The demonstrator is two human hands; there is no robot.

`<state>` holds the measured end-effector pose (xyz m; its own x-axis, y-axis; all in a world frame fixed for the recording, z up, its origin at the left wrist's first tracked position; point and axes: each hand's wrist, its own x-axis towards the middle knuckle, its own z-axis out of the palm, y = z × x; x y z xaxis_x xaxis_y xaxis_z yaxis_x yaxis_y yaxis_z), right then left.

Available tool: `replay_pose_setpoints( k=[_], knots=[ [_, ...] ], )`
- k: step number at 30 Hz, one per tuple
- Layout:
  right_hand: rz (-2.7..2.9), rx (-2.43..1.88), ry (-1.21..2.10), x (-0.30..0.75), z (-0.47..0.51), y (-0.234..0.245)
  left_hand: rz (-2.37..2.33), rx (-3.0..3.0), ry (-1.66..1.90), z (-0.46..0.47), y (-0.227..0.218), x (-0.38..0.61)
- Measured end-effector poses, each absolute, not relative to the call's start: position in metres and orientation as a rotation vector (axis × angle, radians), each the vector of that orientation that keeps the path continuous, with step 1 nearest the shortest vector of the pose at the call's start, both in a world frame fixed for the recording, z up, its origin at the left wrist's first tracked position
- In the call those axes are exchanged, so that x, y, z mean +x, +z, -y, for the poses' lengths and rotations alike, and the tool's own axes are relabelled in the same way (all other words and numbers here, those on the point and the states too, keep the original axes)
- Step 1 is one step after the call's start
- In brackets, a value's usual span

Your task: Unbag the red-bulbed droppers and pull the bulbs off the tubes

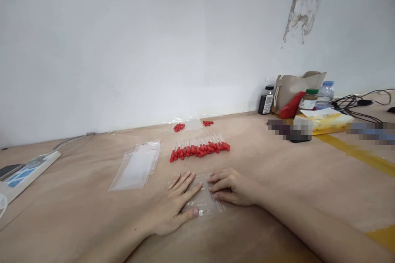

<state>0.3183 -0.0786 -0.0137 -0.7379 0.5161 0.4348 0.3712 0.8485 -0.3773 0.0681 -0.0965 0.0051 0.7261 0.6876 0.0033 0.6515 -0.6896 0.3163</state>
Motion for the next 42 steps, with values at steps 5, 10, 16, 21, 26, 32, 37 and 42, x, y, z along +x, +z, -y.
replay_pose_setpoints(
  k=[5,10,16,21,26,32,37,42],
  knots=[
    [2.436,-0.710,0.439,0.324,0.075,-0.016,-1.407,2.217,0.620,0.076,-0.005,0.072],
    [2.367,-0.751,0.405,0.322,0.078,-0.019,-1.447,2.050,0.379,0.068,-0.002,0.066],
    [2.276,-0.856,0.298,0.323,0.082,-0.018,-1.599,1.924,0.664,0.059,0.038,0.022],
    [2.293,-0.832,0.251,0.323,0.079,-0.020,-2.093,1.589,0.991,0.033,0.037,-0.051],
    [2.300,-0.840,0.247,0.323,0.076,-0.024,-2.562,1.799,0.770,0.021,0.013,-0.076],
    [2.295,-0.859,0.200,0.325,0.077,-0.025,-2.187,2.406,0.285,0.032,-0.001,-0.038],
    [2.243,-0.915,0.159,0.326,0.074,-0.025,-2.157,2.261,0.180,0.028,-0.010,-0.033],
    [2.187,-0.938,0.142,0.325,0.069,-0.028,-2.222,2.564,0.580,0.034,-0.009,-0.031]
  ],
)
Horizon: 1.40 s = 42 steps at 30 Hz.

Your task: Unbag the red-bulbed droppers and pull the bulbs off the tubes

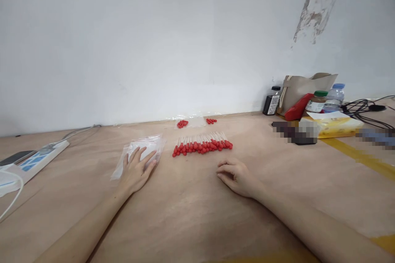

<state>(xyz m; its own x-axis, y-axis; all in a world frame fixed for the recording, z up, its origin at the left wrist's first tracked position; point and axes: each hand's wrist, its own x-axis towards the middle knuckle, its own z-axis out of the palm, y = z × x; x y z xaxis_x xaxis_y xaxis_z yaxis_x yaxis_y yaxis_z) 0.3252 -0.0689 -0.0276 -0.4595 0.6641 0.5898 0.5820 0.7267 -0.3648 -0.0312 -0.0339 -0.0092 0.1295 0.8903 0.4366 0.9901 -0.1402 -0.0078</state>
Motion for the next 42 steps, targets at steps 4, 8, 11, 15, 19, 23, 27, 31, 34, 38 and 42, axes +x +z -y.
replay_pose_setpoints(
  k=[4,8,11,15,19,23,27,31,34,38,42],
  knots=[
    [2.186,-0.975,0.138,0.324,0.063,-0.032,1.453,-2.118,-0.741,0.047,-0.006,-0.013],
    [2.245,-0.983,0.104,0.322,0.056,-0.034,1.366,-2.267,-0.866,0.052,-0.002,0.025],
    [2.339,-0.932,0.098,0.320,0.048,-0.031,1.368,-2.368,-0.869,0.043,0.006,0.061],
    [2.378,-0.902,0.158,0.320,0.039,-0.026,1.334,-2.469,-0.760,0.018,0.020,0.092],
    [2.366,-0.920,0.192,0.320,0.036,-0.026,1.200,-2.572,-0.595,-0.005,0.026,0.097],
    [2.365,-0.912,0.205,0.321,0.037,-0.028,1.082,-2.584,-0.541,-0.015,0.023,0.096],
    [2.361,-0.910,0.206,0.321,0.036,-0.028,1.032,-2.518,-0.731,-0.016,0.016,0.094],
    [2.336,-0.887,0.236,0.321,0.036,-0.029,1.110,-2.454,-1.268,-0.003,0.012,0.086],
    [2.171,-0.946,0.260,0.323,0.033,-0.034,1.301,-2.544,-1.697,0.014,0.010,0.079],
    [1.873,-1.053,0.235,0.326,0.032,-0.034,1.526,-2.785,-2.008,0.034,0.004,0.072],
    [2.032,-0.942,0.174,0.323,0.040,-0.024,1.560,-2.859,-2.056,0.042,-0.004,0.072]
  ],
)
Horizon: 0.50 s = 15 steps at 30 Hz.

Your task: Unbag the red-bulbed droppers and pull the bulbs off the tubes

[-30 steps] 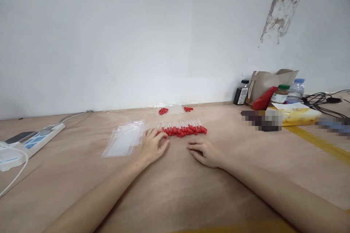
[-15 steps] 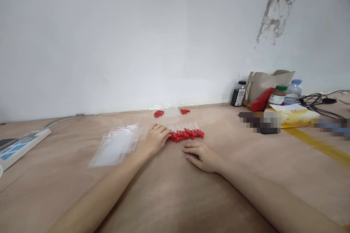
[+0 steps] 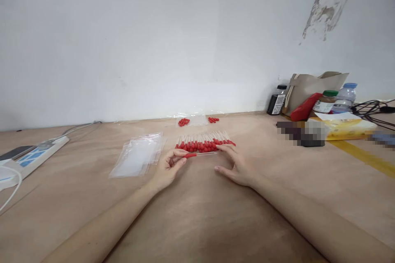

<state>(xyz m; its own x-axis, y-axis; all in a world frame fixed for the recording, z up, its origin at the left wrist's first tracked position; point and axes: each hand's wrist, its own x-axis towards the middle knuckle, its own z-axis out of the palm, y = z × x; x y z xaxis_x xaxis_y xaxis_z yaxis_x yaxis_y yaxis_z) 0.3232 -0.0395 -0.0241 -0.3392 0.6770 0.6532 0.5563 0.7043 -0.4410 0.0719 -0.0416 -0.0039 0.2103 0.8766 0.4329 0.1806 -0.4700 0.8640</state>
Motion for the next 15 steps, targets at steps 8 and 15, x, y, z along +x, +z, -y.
replay_pose_setpoints(
  k=[8,15],
  knots=[
    [2.258,-0.915,-0.038,0.303,0.044,-0.026,-0.858,1.911,1.133,0.049,-0.014,0.078],
    [2.364,-0.866,-0.074,0.301,0.048,-0.022,-0.994,2.412,0.880,0.057,-0.005,0.088]
  ],
)
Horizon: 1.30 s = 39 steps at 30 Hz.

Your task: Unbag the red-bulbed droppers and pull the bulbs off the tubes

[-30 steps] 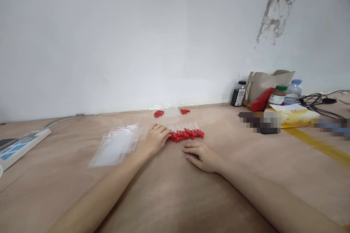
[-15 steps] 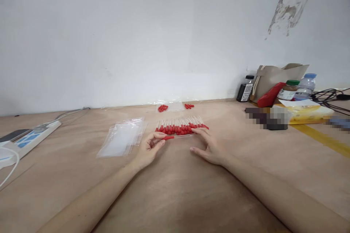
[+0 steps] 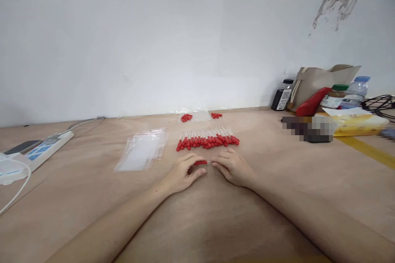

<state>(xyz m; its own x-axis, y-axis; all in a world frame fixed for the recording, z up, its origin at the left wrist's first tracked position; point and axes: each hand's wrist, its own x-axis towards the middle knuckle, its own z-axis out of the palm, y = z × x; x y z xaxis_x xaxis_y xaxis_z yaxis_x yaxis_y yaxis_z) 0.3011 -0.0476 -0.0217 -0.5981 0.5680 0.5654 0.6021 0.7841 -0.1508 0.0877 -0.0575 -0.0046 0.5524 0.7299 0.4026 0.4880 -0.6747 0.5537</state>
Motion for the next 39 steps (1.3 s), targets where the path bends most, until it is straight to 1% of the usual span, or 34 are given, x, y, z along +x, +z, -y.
replay_pose_setpoints(
  k=[8,26,29,34,37,39],
  knots=[
    [2.406,-0.867,-0.209,0.302,0.050,-0.021,-1.144,2.370,0.802,0.050,-0.009,0.089],
    [2.404,-0.816,-0.118,0.306,0.051,-0.025,-1.114,2.360,0.819,0.055,-0.007,0.086],
    [2.339,-0.849,-0.058,0.313,0.050,-0.026,-1.166,2.295,0.881,0.053,-0.010,0.081],
    [2.016,-1.051,0.205,0.327,0.048,-0.028,-1.351,2.169,1.092,0.045,-0.017,0.073],
    [1.932,-1.103,0.214,0.327,0.046,-0.029,-1.455,2.178,1.188,0.040,-0.017,0.069],
    [1.963,-1.145,0.136,0.325,0.045,-0.029,-1.519,2.205,1.202,0.040,-0.016,0.066]
  ],
)
